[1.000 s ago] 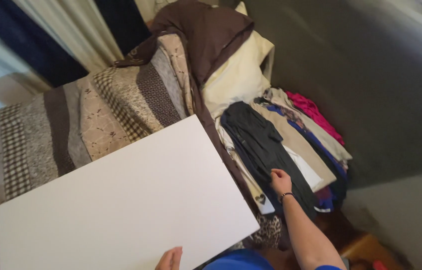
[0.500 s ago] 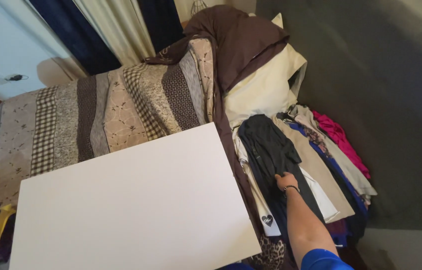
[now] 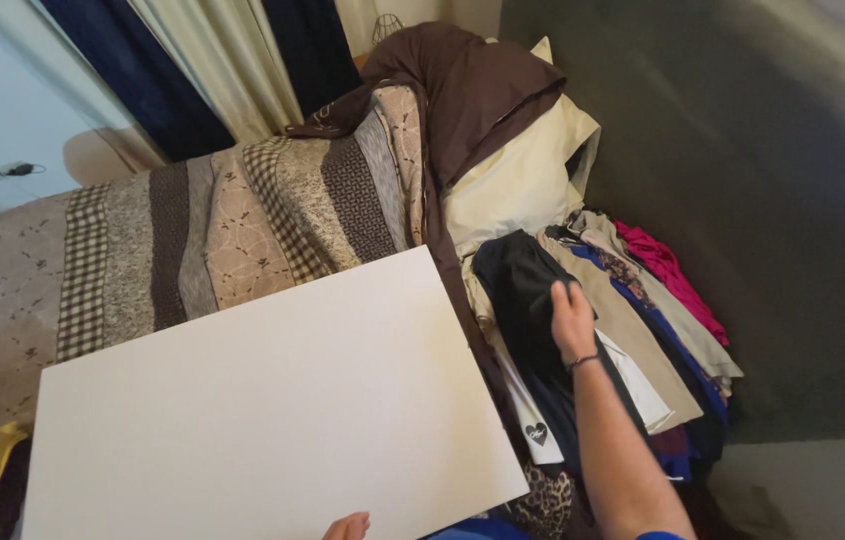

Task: The person folds two t-shirts on a white board placed on a bed. They first fold a black t-shirt, then a dark blue t-shirt, smoothing and aligning each before stacking them on the bed.

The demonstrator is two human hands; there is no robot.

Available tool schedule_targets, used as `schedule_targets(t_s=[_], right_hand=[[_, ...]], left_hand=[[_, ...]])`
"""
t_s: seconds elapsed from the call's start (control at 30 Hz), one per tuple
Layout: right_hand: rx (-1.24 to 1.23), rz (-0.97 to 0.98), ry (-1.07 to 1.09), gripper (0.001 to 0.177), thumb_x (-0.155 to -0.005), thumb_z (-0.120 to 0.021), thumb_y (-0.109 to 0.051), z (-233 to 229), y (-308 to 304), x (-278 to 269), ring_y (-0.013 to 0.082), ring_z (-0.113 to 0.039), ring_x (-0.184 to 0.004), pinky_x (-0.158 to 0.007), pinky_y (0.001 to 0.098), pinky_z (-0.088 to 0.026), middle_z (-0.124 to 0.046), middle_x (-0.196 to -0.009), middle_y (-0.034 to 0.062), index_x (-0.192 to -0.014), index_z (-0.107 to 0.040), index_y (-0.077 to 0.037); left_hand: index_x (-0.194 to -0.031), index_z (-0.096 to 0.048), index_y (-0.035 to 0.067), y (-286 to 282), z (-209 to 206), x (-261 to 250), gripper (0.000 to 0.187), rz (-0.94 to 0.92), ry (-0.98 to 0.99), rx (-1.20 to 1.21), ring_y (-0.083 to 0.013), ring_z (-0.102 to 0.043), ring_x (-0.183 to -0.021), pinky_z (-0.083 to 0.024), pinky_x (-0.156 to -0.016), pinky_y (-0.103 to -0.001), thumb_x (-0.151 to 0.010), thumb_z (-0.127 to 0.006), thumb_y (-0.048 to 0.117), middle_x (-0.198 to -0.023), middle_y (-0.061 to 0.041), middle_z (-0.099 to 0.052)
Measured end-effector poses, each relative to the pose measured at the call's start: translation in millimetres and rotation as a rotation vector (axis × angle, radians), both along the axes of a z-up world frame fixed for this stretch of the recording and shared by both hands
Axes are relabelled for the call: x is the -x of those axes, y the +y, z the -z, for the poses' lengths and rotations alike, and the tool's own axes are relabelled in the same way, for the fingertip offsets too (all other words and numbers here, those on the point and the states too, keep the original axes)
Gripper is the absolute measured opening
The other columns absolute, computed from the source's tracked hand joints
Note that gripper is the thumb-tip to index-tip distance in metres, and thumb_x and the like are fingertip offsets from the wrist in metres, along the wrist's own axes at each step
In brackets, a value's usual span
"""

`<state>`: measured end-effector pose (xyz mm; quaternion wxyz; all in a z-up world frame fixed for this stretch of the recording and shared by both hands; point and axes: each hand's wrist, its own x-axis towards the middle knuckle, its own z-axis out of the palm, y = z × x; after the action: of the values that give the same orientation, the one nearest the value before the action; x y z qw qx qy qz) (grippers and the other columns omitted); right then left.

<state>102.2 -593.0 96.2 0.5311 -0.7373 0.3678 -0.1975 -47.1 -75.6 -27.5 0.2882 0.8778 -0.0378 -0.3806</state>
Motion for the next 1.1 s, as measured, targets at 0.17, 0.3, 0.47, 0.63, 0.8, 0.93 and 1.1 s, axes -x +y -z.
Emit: schedule_targets(t_s=[0.17,0.3,0.47,0.63,0.8,0.93,1.1], right_hand=[[0.187,-0.153,-0.354,0.032,-0.098,-0.049,-0.028,-103.8,26.0,-14.8,0.0081,-0.032,-0.067,-0.06,0.0281,-0.031,-0.033,-0.071,-0.0044,-0.072,-0.034,-0.016],[0.278,-0.431,-0.696,0.02,-0.101,-0.046,-0.023,-215.3,102.8,-20.1,0.0071,-0.041,-0.081,-0.078,0.0231,-0.035,-0.045,-0.084,-0.0037,-0.09,-0.055,-0.009],[0.534,-0.747,-0.889,0.028,-0.096,-0.041,-0.024,-304.8,240.3,31.6,0.0241,-0.048,-0.099,-0.091,0.0356,-0.036,-0.051,-0.104,0.0123,-0.102,-0.052,0.001],[-0.828,-1.057,-0.633,0.042,-0.064,-0.07,0.003,-280.5,364.2,88.9,0.0255,-0.06,-0.1,-0.083,0.0371,-0.049,-0.062,-0.111,0.0166,-0.105,-0.06,0.007],[0.134,-1.497,-0.826,0.029,-0.097,-0.044,-0.029,-297.2,436.0,114.8,0.0327,-0.059,-0.088,-0.076,0.0375,-0.049,-0.055,-0.102,0.0193,-0.102,-0.06,-0.005],[0.203,-1.488,-0.748,0.03,-0.095,-0.046,-0.029,-284.2,450.6,109.7,0.0256,-0.06,-0.073,-0.069,0.0314,-0.048,-0.056,-0.086,0.0116,-0.093,-0.065,-0.006],[0.286,-1.016,-0.819,0.02,-0.087,-0.053,-0.021,-257.9,448.6,100.9,0.0243,-0.052,-0.1,-0.091,0.0375,-0.041,-0.049,-0.11,0.0156,-0.081,-0.059,-0.003]], left_hand=[[-0.102,-0.075,0.009,-46.0,-142.8,5.5,0.039,-0.719,-0.058,0.303,-0.0142,-0.071,-0.1,-0.05,-0.09,-0.022,-0.084,-0.051,0.033,-0.101,-0.006,-0.077],[-0.09,-0.078,0.01,-33.6,-145.2,-2.5,0.033,-0.8,-0.18,0.421,-0.012,-0.075,-0.075,-0.052,-0.076,-0.019,-0.082,-0.054,0.031,-0.082,-0.006,-0.082],[-0.105,-0.066,0.001,-8.4,-145.5,-29.5,0.028,-0.819,-0.277,0.981,-0.0212,-0.065,-0.097,-0.051,-0.084,-0.032,-0.08,-0.062,0.012,-0.109,-0.011,-0.069],[-0.125,-0.049,0.012,15.8,-222.1,-38.8,0.048,-0.433,-0.745,0.764,-0.0197,-0.059,-0.11,-0.054,-0.083,-0.034,-0.081,-0.067,0.019,-0.123,-0.007,-0.054],[-0.123,-0.053,0.009,49.7,-222.8,-32.1,0.043,-0.464,-0.726,0.782,-0.0202,-0.056,-0.114,-0.045,-0.092,-0.034,-0.084,-0.063,0.021,-0.125,-0.01,-0.056],[-0.122,-0.055,0.006,71.4,-221.0,-31.1,0.04,-0.483,-0.715,0.8,-0.0206,-0.054,-0.116,-0.04,-0.098,-0.034,-0.085,-0.06,0.023,-0.126,-0.011,-0.057],[-0.068,-0.067,0.016,103.3,-125.5,-23.5,0.017,-0.566,-0.47,0.731,-0.0098,-0.048,-0.066,-0.04,-0.063,-0.026,-0.074,-0.08,0.025,-0.068,0.001,-0.051]])
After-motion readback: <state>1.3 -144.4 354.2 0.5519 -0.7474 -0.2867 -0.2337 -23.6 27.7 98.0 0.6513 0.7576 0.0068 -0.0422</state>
